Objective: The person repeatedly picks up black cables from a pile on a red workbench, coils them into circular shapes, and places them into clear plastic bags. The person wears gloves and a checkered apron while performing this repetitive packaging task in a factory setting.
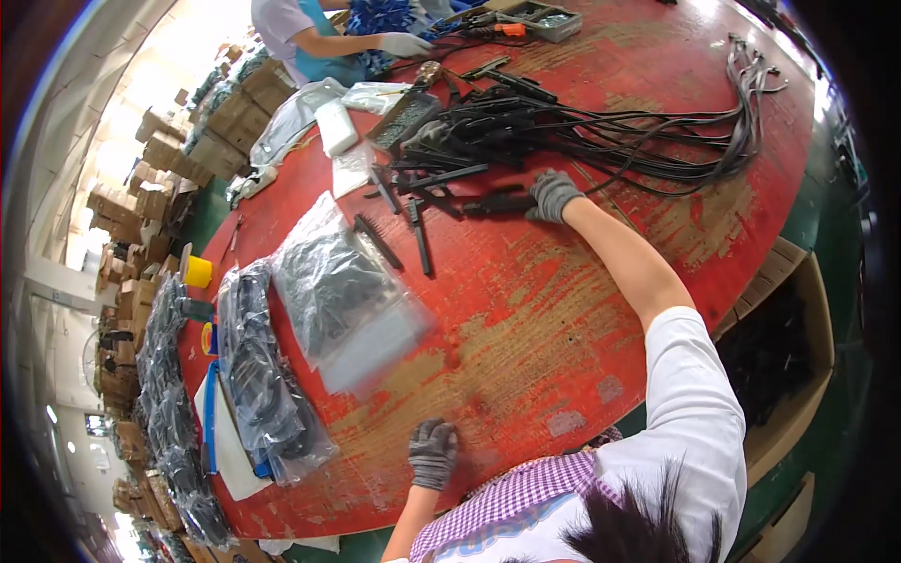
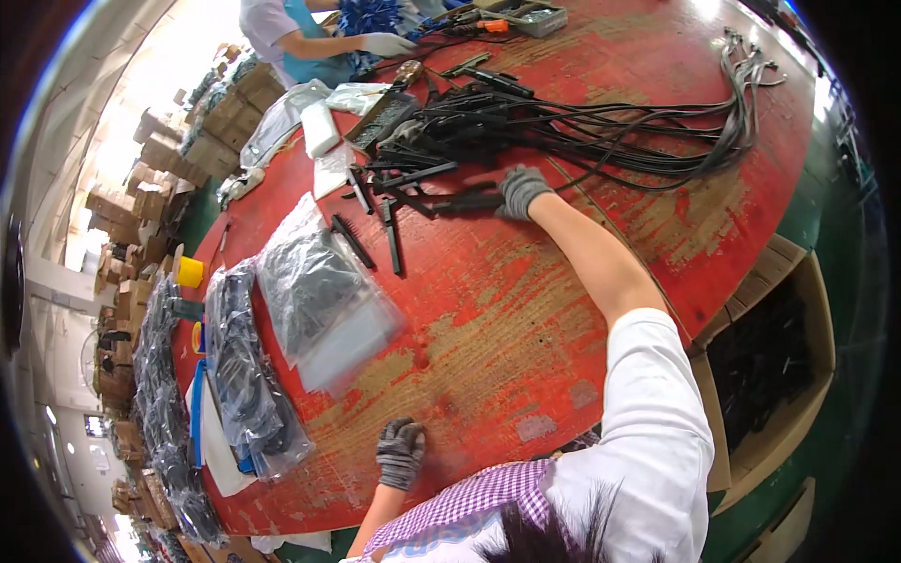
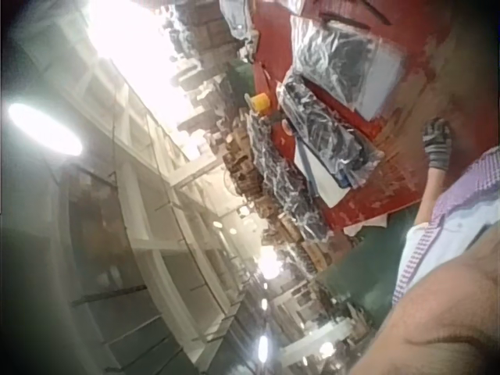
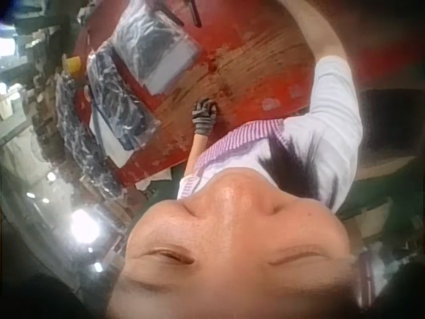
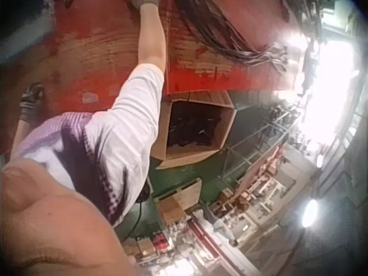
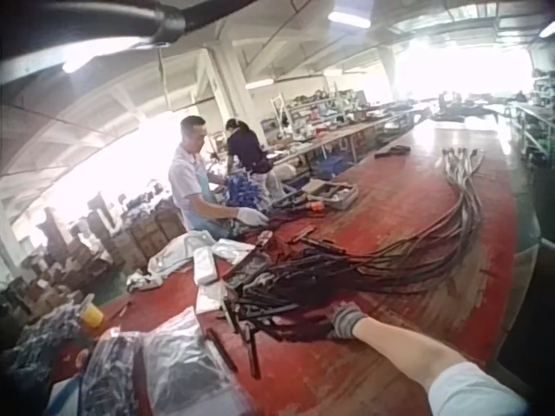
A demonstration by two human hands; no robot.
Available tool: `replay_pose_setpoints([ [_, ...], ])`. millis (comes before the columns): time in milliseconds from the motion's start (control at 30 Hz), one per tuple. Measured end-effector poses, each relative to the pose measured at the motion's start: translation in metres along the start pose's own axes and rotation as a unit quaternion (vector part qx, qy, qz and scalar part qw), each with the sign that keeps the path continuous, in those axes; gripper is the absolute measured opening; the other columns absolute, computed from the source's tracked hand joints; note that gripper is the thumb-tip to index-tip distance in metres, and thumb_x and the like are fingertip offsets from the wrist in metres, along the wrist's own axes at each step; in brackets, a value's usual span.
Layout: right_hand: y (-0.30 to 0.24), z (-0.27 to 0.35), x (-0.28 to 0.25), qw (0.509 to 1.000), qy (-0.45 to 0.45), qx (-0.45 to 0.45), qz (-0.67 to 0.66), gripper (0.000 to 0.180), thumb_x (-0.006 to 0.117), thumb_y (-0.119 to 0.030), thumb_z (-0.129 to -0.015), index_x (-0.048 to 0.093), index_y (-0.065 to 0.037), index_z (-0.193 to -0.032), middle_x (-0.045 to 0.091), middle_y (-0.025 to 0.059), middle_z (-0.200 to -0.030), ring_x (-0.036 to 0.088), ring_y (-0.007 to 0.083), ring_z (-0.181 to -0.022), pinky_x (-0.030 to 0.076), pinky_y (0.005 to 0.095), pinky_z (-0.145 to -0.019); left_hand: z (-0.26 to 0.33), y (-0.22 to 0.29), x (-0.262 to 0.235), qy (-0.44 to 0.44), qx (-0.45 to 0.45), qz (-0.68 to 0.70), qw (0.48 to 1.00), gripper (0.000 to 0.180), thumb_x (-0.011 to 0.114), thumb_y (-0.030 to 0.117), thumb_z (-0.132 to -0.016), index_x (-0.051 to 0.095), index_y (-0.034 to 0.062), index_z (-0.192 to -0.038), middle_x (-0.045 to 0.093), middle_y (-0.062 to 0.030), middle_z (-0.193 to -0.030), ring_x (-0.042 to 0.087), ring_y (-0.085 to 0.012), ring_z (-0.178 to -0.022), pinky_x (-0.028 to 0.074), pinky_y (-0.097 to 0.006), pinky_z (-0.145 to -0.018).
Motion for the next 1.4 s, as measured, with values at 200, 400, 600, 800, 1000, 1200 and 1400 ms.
replay_pose_setpoints([
  [200, -0.098, 0.157, -0.014, 0.955, 0.008, -0.291, -0.063, 0.013, 0.064, -0.026, -0.068, 0.067, -0.015, -0.073, 0.062, 0.0116, -0.068, 0.061, 0.0310, -0.069, 0.049, 0.0412, -0.059, -0.055, -0.014, -0.016, 0.070, -0.140, 0.323, 0.933, 0.016, 0.053, 0.011, -0.082, 0.059, 0.0039, -0.095, 0.062, -0.0091, -0.092, 0.059, -0.0226, -0.087, 0.046, -0.032, -0.079],
  [400, -0.244, 0.252, 0.003, 0.772, 0.434, -0.461, -0.060, 0.042, 0.051, -0.028, -0.076, 0.054, -0.013, -0.115, 0.043, 0.0168, -0.126, 0.040, 0.0370, -0.116, 0.027, 0.0566, -0.099, -0.129, 0.079, -0.037, -0.350, -0.130, 0.572, 0.730, 0.031, 0.051, 0.025, -0.088, 0.057, 0.0053, -0.112, 0.060, -0.0034, -0.092, 0.055, -0.0133, -0.085, 0.044, -0.028, -0.079],
  [600, -0.218, 0.213, -0.049, 0.878, 0.201, -0.365, -0.234, 0.032, 0.055, -0.030, -0.075, 0.060, -0.012, -0.101, 0.056, 0.0155, -0.102, 0.054, 0.0293, -0.097, 0.043, 0.0457, -0.080, -0.069, 0.018, -0.079, -0.368, -0.239, 0.602, 0.667, 0.021, 0.048, 0.029, -0.090, 0.055, 0.0088, -0.087, 0.041, 0.0042, -0.060, 0.037, -0.0070, -0.047, 0.030, -0.021, -0.043],
  [800, -0.049, 0.184, 0.004, 0.978, 0.163, -0.108, -0.076, 0.018, 0.053, -0.028, -0.078, 0.064, -0.014, -0.079, 0.063, 0.0080, -0.073, 0.061, 0.0280, -0.070, 0.047, 0.0402, -0.060, 0.060, -0.178, -0.185, -0.003, -0.138, 0.907, 0.397, 0.026, 0.037, 0.031, -0.094, 0.047, 0.0146, -0.076, 0.023, 0.0096, -0.045, 0.021, -0.0040, -0.033, 0.018, -0.020, -0.029],
  [1000, -0.214, 0.240, -0.010, 0.876, -0.043, -0.455, -0.155, 0.016, 0.051, -0.027, -0.081, 0.056, -0.012, -0.079, 0.060, 0.0092, -0.074, 0.059, 0.0275, -0.068, 0.047, 0.0397, -0.053, 0.040, -0.091, -0.231, 0.016, -0.134, 0.690, 0.711, 0.022, 0.042, 0.029, -0.089, 0.049, 0.0116, -0.077, 0.033, 0.0040, -0.046, 0.030, -0.0099, -0.036, 0.028, -0.025, -0.034],
  [1200, -0.293, 0.245, -0.124, 0.792, 0.194, -0.422, -0.396, 0.025, 0.056, -0.034, -0.080, 0.055, -0.009, -0.083, 0.060, 0.0118, -0.074, 0.059, 0.0280, -0.069, 0.045, 0.0406, -0.051, -0.020, 0.044, -0.204, -0.192, 0.177, -0.052, 0.964, 0.024, 0.056, 0.027, -0.079, 0.055, 0.0045, -0.087, 0.052, -0.0073, -0.059, 0.053, -0.0211, -0.051, 0.043, -0.034, -0.046],
  [1400, -0.134, 0.143, -0.024, 0.972, 0.093, -0.212, -0.029, 0.019, 0.053, -0.030, -0.081, 0.060, -0.013, -0.076, 0.059, 0.0114, -0.067, 0.058, 0.0297, -0.063, 0.044, 0.0411, -0.053, 0.034, -0.087, -0.250, 0.374, -0.310, 0.696, 0.529, 0.027, 0.049, 0.038, -0.087, 0.045, 0.0134, -0.075, 0.045, 0.0046, -0.059, 0.046, -0.0082, -0.049, 0.038, -0.021, -0.043],
])
Point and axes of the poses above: each hand's wrist, its own z-axis away from the middle knuckle, its own x-axis out of the palm, y = z × x, the point moved 3 cm from there along -z, towards the middle knuckle
